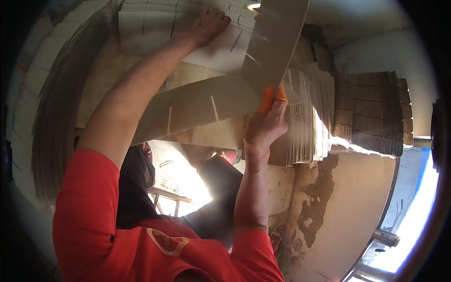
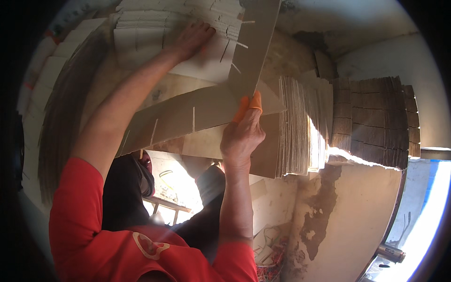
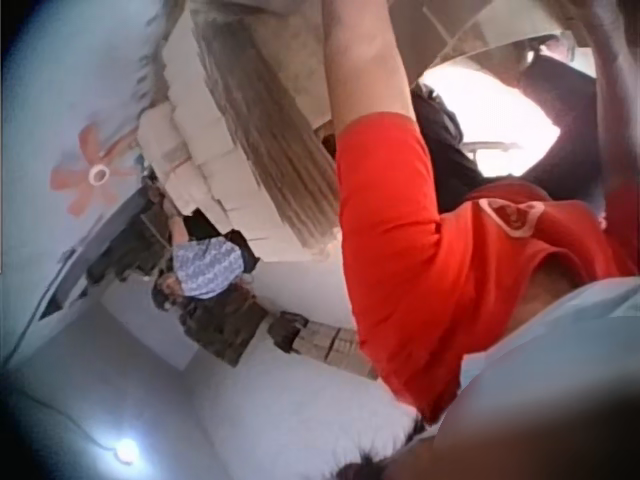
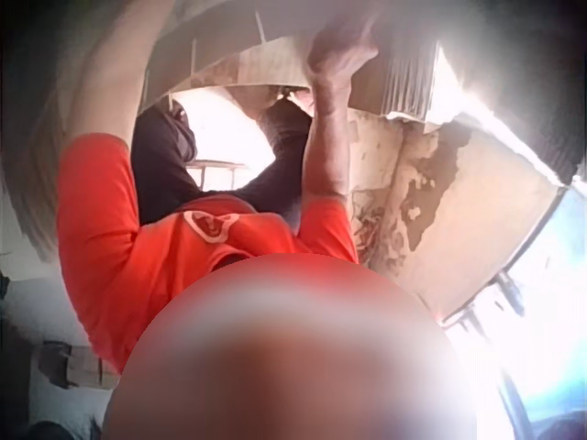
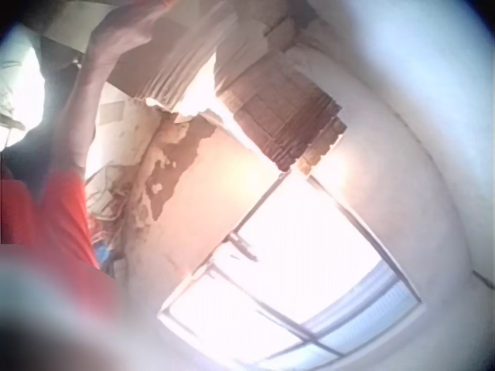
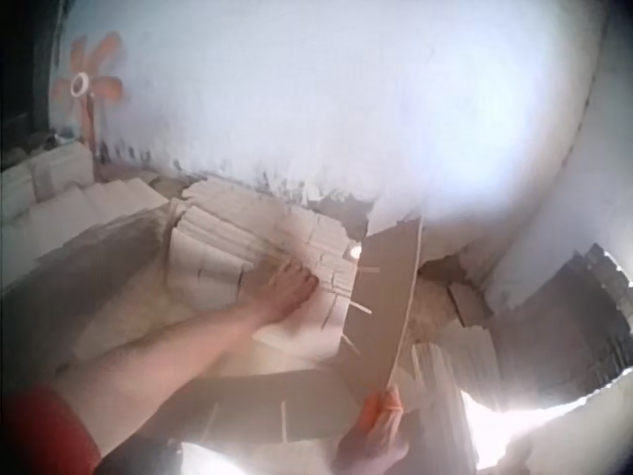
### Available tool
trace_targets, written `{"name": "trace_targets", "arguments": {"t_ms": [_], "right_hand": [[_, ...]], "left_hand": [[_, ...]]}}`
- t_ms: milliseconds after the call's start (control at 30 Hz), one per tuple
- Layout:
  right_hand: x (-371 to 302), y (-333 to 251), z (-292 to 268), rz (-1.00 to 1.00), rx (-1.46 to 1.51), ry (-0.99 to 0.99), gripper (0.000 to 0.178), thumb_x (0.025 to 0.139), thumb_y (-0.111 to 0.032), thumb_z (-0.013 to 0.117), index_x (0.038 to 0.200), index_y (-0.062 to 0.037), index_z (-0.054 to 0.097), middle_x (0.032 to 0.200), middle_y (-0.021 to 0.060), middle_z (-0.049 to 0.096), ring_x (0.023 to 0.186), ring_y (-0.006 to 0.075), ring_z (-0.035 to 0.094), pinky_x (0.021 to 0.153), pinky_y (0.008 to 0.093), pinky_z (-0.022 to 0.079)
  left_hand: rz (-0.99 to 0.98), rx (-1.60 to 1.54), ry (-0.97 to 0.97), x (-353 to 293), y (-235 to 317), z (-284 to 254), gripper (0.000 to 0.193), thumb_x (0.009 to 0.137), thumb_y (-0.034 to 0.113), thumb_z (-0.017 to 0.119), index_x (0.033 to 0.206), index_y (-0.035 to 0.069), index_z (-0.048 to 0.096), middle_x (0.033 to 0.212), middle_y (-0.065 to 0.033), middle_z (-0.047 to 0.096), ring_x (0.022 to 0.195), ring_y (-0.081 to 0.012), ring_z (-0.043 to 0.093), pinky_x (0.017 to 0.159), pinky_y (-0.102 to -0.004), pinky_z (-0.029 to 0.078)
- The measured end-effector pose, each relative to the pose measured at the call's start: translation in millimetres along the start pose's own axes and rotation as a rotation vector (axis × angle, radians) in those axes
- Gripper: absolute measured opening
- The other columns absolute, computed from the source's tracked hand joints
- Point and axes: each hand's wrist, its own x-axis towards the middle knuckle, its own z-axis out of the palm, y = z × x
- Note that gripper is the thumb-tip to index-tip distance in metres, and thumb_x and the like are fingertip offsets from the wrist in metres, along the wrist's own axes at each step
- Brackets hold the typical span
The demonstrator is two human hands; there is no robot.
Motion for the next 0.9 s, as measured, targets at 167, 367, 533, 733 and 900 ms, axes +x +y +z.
{"name": "trace_targets", "arguments": {"t_ms": [167, 367, 533, 733, 900], "right_hand": [[2, 4, -3, -0.03, 0.016, 0.054, 0.018, 0.086, 0.008, 0.057, 0.103, 0.0062, 0.052, 0.112, 0.0207, 0.062, 0.065, 0.029, 0.067, 0.047, 0.0302, 0.052], [2, 4, -7, -0.037, 0.011, 0.031, 0.02, 0.085, 0.008, 0.059, 0.104, 0.0061, 0.052, 0.113, 0.0206, 0.062, 0.065, 0.0283, 0.067, 0.047, 0.03, 0.052], [4, -1, -7, -0.034, 0.062, 0.044, 0.019, 0.084, 0.009, 0.059, 0.101, 0.0057, 0.052, 0.113, 0.0221, 0.062, 0.067, 0.0297, 0.067, 0.047, 0.0299, 0.052], [7, 3, -7, -0.081, 0.055, 0.05, 0.011, 0.084, 0.01, 0.058, 0.088, 0.005, 0.05, 0.115, 0.0245, 0.06, 0.071, 0.0321, 0.067, 0.049, 0.0309, 0.054], [2, 3, -6, -0.034, 0.075, 0.024, 0.01, 0.084, 0.008, 0.059, 0.086, 0.0041, 0.05, 0.114, 0.0248, 0.061, 0.071, 0.032, 0.067, 0.049, 0.0313, 0.054]], "left_hand": [[0.053, -0.015, -0.039, 4, 6, -9, 0.016, 0.073, 0.003, 0.056, 0.088, 0.009, 0.056, 0.092, -0.0074, 0.055, 0.098, -0.0245, 0.052, 0.085, -0.038, 0.041], [0.096, -0.079, 0.044, -5, 16, -34, 0.012, 0.071, 0.001, 0.058, 0.082, 0.008, 0.058, 0.082, -0.0071, 0.058, 0.087, -0.025, 0.057, 0.078, -0.0368, 0.045], [0.12, -0.161, -0.004, -9, 17, -45, 0.012, 0.069, -0.002, 0.06, 0.077, 0.006, 0.06, 0.077, -0.0075, 0.062, 0.085, -0.0255, 0.059, 0.071, -0.0385, 0.048], [0.222, -0.274, -0.01, -8, 38, -61, 0.015, 0.067, -0.005, 0.06, 0.077, 0.005, 0.059, 0.074, -0.0076, 0.061, 0.08, -0.0259, 0.06, 0.061, -0.0399, 0.05], [0.242, -0.277, 0.051, -12, 44, -65, 0.014, 0.066, -0.006, 0.06, 0.074, 0.005, 0.056, 0.07, -0.0075, 0.058, 0.077, -0.0255, 0.058, 0.058, -0.0391, 0.05]]}}
